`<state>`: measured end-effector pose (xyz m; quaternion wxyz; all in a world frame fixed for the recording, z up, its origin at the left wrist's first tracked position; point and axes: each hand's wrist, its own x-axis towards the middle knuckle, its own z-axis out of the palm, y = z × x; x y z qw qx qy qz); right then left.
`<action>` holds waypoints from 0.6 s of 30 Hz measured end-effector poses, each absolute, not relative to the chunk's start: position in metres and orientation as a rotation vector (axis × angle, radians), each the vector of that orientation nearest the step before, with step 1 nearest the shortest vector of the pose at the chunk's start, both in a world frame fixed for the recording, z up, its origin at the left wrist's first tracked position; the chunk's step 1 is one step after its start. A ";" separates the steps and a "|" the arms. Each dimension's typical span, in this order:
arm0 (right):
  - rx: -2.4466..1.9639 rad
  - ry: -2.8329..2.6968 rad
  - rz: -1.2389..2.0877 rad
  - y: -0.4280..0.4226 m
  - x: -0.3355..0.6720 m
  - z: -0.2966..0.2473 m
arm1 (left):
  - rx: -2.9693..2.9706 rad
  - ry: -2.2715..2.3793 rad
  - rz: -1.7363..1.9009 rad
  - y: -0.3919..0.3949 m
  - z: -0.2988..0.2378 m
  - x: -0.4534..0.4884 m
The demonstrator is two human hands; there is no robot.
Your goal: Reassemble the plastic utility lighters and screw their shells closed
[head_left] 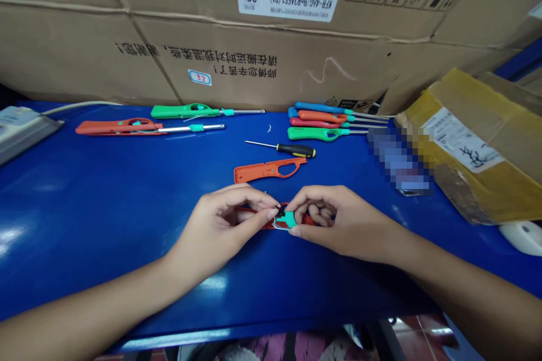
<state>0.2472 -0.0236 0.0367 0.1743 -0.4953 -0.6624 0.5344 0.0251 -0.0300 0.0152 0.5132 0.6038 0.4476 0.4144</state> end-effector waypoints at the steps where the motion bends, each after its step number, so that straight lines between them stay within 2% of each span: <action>1: -1.410 -1.879 1.508 -0.023 0.247 0.036 | 1.448 1.087 0.993 -0.030 0.016 0.025; 18: -1.404 -1.925 1.315 -0.029 0.244 0.035 | 1.463 1.103 1.019 -0.032 0.019 0.027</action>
